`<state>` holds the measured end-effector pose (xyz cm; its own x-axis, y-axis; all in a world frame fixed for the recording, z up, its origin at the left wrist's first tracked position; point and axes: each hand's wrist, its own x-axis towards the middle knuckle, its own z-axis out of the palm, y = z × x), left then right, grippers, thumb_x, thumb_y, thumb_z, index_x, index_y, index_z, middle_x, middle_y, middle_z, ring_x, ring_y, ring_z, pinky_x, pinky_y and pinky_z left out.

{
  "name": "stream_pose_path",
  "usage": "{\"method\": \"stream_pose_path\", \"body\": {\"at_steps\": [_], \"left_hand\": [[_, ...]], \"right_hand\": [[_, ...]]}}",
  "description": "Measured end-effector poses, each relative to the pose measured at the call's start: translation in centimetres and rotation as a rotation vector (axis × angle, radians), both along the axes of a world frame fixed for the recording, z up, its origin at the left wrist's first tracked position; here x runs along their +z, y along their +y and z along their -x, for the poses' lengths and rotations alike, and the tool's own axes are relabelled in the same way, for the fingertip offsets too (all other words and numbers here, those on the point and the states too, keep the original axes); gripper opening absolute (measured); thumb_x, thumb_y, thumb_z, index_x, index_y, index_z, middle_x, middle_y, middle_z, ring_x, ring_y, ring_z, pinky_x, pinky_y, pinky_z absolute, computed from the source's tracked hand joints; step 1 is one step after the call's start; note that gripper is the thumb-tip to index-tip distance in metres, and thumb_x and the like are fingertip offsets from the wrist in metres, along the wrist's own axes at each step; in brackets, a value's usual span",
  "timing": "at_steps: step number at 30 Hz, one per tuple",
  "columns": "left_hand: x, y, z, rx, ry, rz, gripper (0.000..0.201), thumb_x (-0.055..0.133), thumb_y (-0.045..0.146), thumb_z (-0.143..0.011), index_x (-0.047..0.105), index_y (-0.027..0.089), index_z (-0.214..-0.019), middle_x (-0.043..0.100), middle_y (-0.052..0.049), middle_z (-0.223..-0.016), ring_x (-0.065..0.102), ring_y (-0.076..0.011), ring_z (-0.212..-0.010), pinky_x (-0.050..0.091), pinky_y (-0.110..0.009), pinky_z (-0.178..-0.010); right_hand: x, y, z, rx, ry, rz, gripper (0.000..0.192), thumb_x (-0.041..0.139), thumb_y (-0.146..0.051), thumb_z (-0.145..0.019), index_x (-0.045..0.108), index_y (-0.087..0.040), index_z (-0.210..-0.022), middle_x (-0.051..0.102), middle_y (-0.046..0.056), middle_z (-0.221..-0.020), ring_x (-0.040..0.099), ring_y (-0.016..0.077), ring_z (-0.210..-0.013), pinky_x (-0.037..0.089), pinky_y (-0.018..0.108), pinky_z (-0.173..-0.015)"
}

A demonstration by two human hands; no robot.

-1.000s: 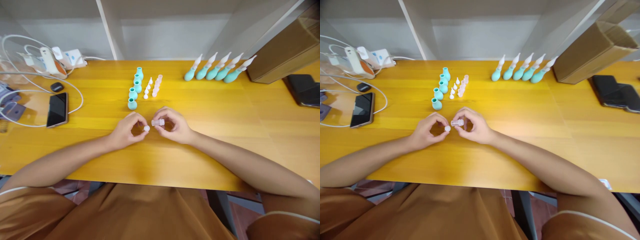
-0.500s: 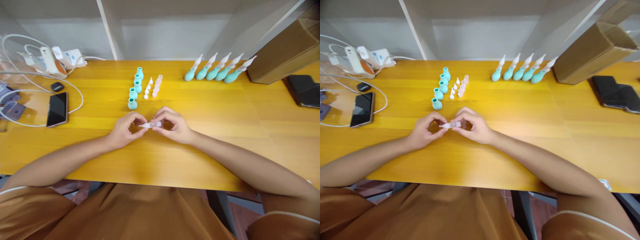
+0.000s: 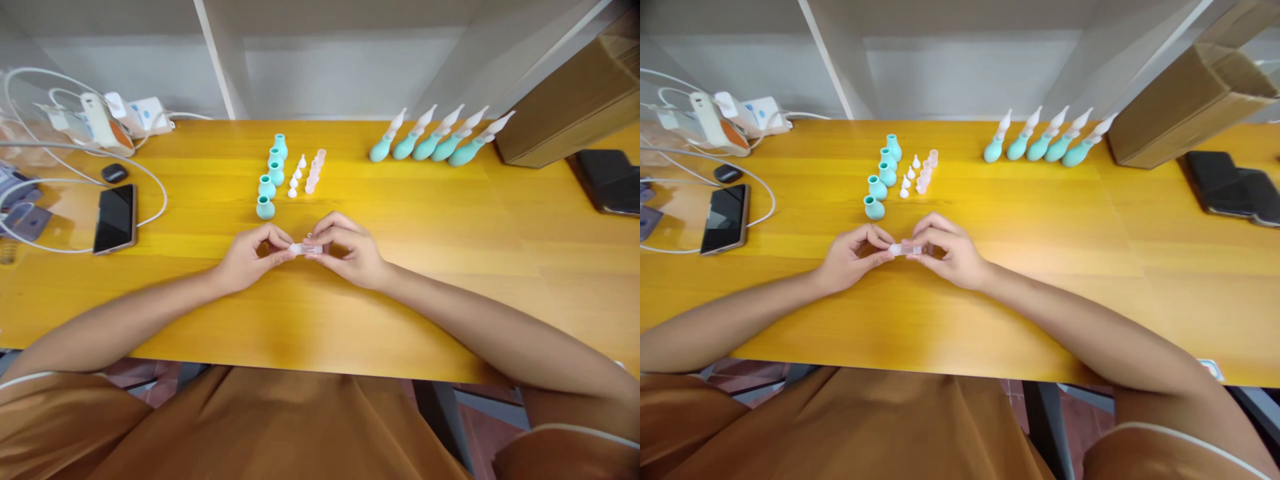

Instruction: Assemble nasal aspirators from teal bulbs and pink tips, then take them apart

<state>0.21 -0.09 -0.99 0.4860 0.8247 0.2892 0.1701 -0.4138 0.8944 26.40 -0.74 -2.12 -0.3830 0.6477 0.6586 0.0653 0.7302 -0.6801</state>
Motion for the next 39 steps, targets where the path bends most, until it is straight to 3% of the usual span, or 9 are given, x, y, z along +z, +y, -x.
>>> {"method": "stream_pose_path", "body": {"at_steps": [6, 16, 34, 39], "left_hand": [[0.2, 0.0, 0.0, 0.015, 0.055, -0.065, 0.023, 0.084, 0.042, -0.098, 0.074, 0.022, -0.104, 0.076, -0.002, -0.095, 0.070, -0.0144, -0.082, 0.056, -0.028, -0.077], [0.4, -0.1, 0.1, -0.007, 0.082, -0.189, 0.017, 0.083, 0.033, -0.099, 0.074, 0.022, -0.108, 0.075, -0.004, -0.099, 0.071, -0.0151, -0.085, 0.060, -0.030, -0.079], [0.9, -0.3, 0.1, -0.010, 0.123, -0.282, 0.013, 0.084, 0.029, -0.099, 0.076, 0.021, -0.106, 0.078, -0.003, -0.097, 0.071, -0.0132, -0.082, 0.059, -0.027, -0.079], [1.2, -0.3, 0.1, -0.040, 0.141, -0.332, 0.011, 0.081, 0.030, -0.101, 0.077, 0.021, -0.105, 0.080, -0.004, -0.098, 0.073, -0.0141, -0.084, 0.060, -0.027, -0.081]], "right_hand": [[-0.1, 0.1, 0.0, -0.023, -0.020, -0.038, 0.018, 0.085, -0.020, -0.097, 0.081, -0.024, -0.114, 0.069, 0.006, -0.108, 0.071, 0.0159, -0.090, 0.062, 0.027, -0.071], [-0.2, 0.2, -0.2, -0.045, -0.065, -0.062, 0.015, 0.083, -0.025, -0.099, 0.082, -0.025, -0.114, 0.071, 0.006, -0.107, 0.073, 0.0169, -0.092, 0.063, 0.029, -0.074], [-0.3, 0.1, -0.6, -0.032, -0.125, -0.059, 0.021, 0.085, -0.033, -0.099, 0.083, -0.022, -0.117, 0.068, 0.004, -0.097, 0.066, 0.0133, -0.077, 0.058, 0.025, -0.066], [-0.1, 0.0, -0.7, -0.024, -0.160, -0.067, 0.026, 0.087, -0.036, -0.097, 0.082, -0.019, -0.117, 0.071, 0.006, -0.096, 0.069, 0.0153, -0.080, 0.060, 0.028, -0.071]]}}
